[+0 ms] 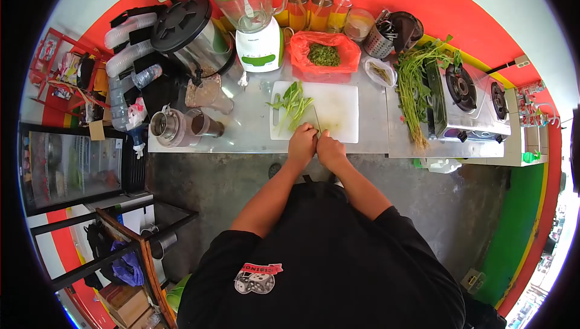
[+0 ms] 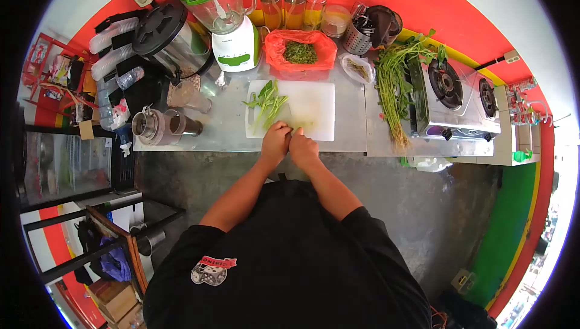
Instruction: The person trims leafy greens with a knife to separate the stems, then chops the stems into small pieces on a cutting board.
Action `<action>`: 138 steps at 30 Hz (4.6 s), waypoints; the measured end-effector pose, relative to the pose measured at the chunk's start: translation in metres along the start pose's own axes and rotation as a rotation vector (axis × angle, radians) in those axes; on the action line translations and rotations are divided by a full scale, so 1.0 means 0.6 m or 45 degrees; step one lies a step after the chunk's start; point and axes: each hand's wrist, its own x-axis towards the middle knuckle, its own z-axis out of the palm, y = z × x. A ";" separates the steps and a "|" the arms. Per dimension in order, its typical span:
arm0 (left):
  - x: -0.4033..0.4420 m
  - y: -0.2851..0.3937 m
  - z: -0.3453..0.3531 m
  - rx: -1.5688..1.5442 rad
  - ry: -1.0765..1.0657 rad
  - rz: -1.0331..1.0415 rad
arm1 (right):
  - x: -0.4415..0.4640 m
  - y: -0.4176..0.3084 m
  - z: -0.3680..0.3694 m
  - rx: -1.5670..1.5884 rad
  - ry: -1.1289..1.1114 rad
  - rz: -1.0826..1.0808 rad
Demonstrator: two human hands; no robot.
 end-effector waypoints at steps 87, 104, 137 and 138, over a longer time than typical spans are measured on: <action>0.095 0.029 0.058 -0.198 -0.225 -0.064 | -0.007 0.063 -0.019 -0.003 0.118 0.192; 0.089 0.023 0.062 -0.204 -0.207 -0.048 | -0.002 0.059 -0.013 -0.037 0.097 0.193; 0.041 0.044 0.041 0.118 -0.202 0.159 | -0.003 0.070 -0.015 0.037 0.108 0.108; 0.042 0.043 0.042 0.122 -0.203 0.162 | -0.005 0.068 -0.023 0.041 0.111 0.108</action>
